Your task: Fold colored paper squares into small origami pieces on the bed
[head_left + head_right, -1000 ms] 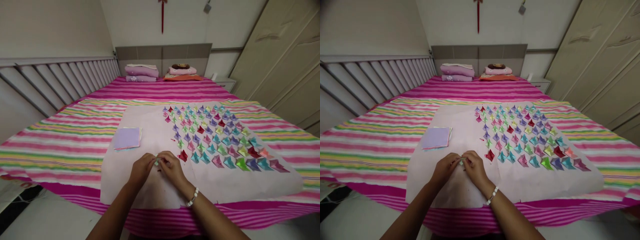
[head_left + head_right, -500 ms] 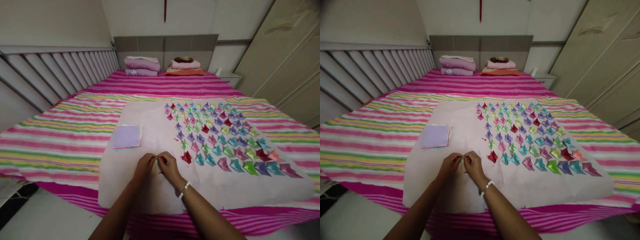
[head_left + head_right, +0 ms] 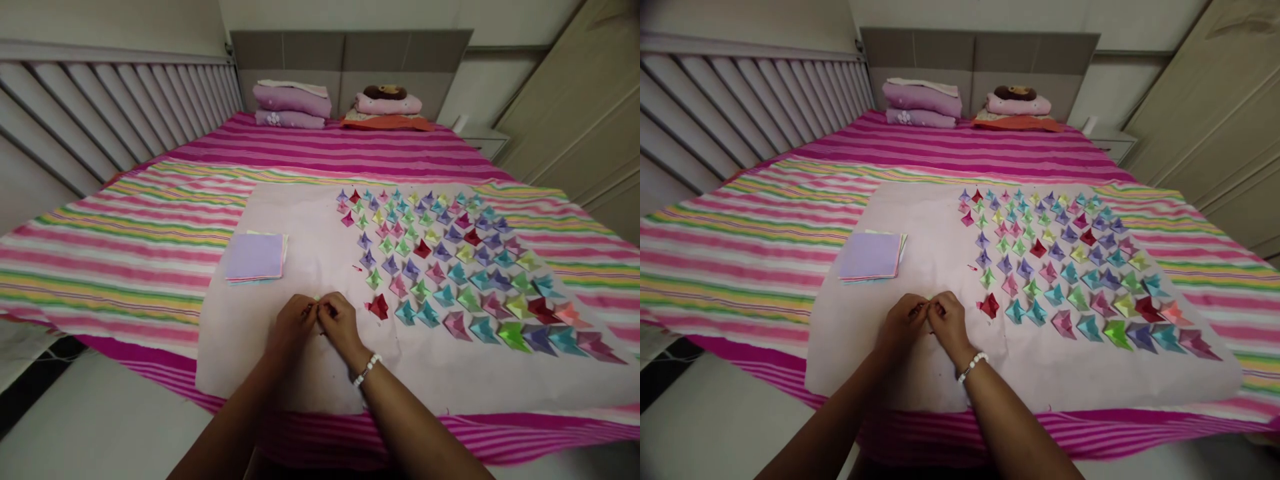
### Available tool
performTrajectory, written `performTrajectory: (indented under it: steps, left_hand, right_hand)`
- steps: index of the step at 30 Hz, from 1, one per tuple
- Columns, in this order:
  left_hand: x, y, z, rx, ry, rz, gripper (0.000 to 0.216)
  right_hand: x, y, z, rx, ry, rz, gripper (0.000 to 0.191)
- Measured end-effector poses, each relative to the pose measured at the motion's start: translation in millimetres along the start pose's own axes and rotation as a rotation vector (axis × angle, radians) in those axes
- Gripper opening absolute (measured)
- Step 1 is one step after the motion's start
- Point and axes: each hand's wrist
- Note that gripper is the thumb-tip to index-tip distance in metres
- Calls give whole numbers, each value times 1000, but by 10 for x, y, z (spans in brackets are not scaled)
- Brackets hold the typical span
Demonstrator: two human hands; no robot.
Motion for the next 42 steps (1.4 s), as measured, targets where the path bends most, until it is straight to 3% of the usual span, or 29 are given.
performTrajectory:
  steps: [14,22,42]
  left_hand:
    - [88,21,63,-73,44,107,12]
    - [97,56,97,-128,-10,101,10]
    - [73,82,71,-48,59,18,12]
  right_hand:
    - [12,14,1,16,-18,1,11]
    - [-4,23,0,5,6,-4,11]
    - [7,10,8,4,3,-33,11]
Point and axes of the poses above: each hand's wrist, its own z-axis away from the middle knuckle, its own y-axis out of the palm, x = y × z, and after that the axes turned 15 degrees about y, right-handed
